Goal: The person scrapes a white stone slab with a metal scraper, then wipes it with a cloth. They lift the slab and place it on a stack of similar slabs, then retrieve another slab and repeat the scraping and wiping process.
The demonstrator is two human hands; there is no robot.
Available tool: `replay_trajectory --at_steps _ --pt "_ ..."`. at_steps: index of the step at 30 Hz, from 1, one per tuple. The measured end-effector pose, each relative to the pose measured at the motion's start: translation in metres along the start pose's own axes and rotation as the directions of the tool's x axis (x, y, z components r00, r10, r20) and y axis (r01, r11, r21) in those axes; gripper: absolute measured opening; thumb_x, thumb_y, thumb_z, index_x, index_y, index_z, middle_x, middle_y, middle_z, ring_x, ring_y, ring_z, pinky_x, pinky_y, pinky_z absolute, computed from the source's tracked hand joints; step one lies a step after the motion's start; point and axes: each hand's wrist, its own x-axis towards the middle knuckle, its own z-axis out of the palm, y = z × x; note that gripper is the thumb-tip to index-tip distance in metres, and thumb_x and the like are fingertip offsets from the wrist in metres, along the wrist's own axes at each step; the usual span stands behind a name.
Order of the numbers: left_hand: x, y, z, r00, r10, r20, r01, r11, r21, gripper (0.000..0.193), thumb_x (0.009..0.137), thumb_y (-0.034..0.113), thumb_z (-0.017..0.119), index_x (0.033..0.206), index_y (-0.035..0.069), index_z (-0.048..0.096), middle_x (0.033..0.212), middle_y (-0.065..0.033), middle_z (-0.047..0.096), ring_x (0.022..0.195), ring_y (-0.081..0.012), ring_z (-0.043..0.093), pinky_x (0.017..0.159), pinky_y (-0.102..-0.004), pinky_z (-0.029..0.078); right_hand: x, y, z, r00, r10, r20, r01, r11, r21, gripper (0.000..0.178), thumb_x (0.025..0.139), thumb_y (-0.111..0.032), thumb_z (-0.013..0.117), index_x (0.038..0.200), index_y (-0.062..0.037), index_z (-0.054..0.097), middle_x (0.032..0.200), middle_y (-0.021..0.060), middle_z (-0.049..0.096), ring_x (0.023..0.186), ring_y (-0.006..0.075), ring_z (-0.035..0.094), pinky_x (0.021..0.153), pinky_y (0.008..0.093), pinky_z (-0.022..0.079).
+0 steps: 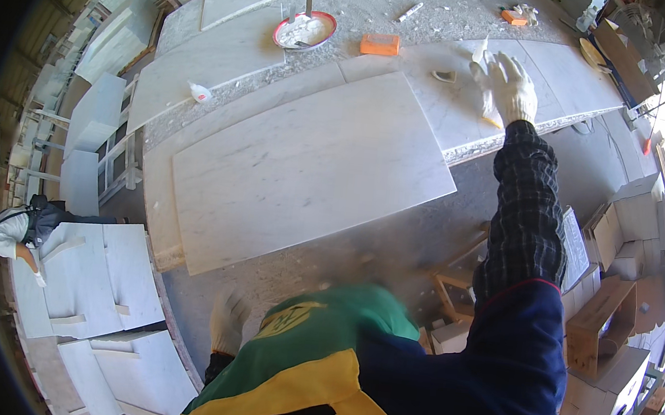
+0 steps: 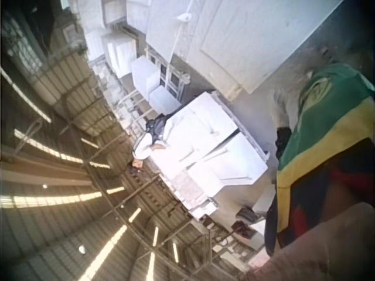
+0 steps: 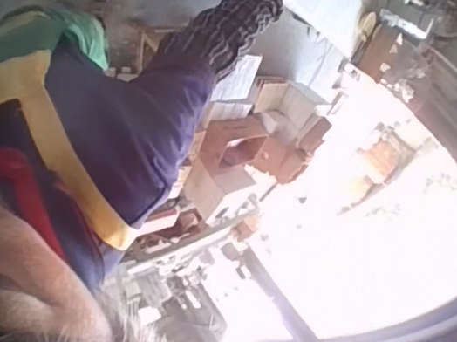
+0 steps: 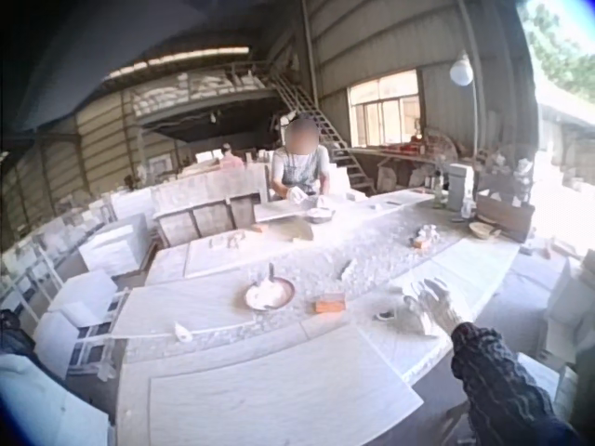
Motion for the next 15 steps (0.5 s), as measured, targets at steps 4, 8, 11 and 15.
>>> replay_trajectory --at_steps 4,8,11,15 --pt "-0.003 -0.022 -0.013 0.983 -0.105 -0.150 0.076 0.979 -0.188 0.049 0.103 0.041 0.063 0.138 0.008 0.056 0.132 -0.0097 0.061 0.114 -0.0260 0.062 0.097 -0.0405 0.052 -0.060 -0.022 0.025 0.887 -0.458 -0.056 0.459 0.888 0.000 0.036 0.094 -0.030 0.072 0.126 -0.0126 0.073 0.140 0.0143 0.066 0.131 0.0333 0.059 0.111 0.0455 0.045" --pt "0.009 -0.075 -0.046 0.991 0.136 -0.003 -0.132 0.967 0.217 0.049 0.105 0.040 0.060 0.137 0.004 0.055 0.133 -0.0129 0.061 0.115 -0.0309 0.063 0.098 -0.0440 0.053 -0.216 -0.062 0.023 0.873 -0.334 0.354 0.400 0.907 -0.130 0.052 0.098 -0.033 0.064 0.145 -0.0111 0.059 0.153 0.0166 0.054 0.147 0.0365 0.042 0.124 0.0566 0.027" --pt "0.013 -0.102 -0.059 0.999 0.046 0.024 -0.051 0.954 0.296 0.048 0.106 0.039 0.058 0.135 0.001 0.056 0.130 -0.0156 0.063 0.116 -0.0329 0.064 0.098 -0.0451 0.054 -0.295 -0.079 0.018 0.900 -0.252 0.356 0.312 0.942 -0.123 0.069 0.096 -0.036 0.064 0.155 -0.0054 0.045 0.163 0.0228 0.039 0.154 0.0443 0.028 0.127 0.0585 0.020" --pt "0.016 -0.103 -0.050 0.983 -0.160 -0.090 0.152 0.985 -0.087 0.049 0.107 0.040 0.055 0.132 -0.002 0.057 0.126 -0.0165 0.065 0.115 -0.0315 0.066 0.094 -0.0435 0.055 -0.319 -0.085 0.024 0.914 -0.246 0.324 0.312 0.934 -0.173 0.077 0.095 -0.036 0.068 0.159 -0.0053 0.039 0.166 0.0239 0.034 0.155 0.0470 0.026 0.127 0.0591 0.019"
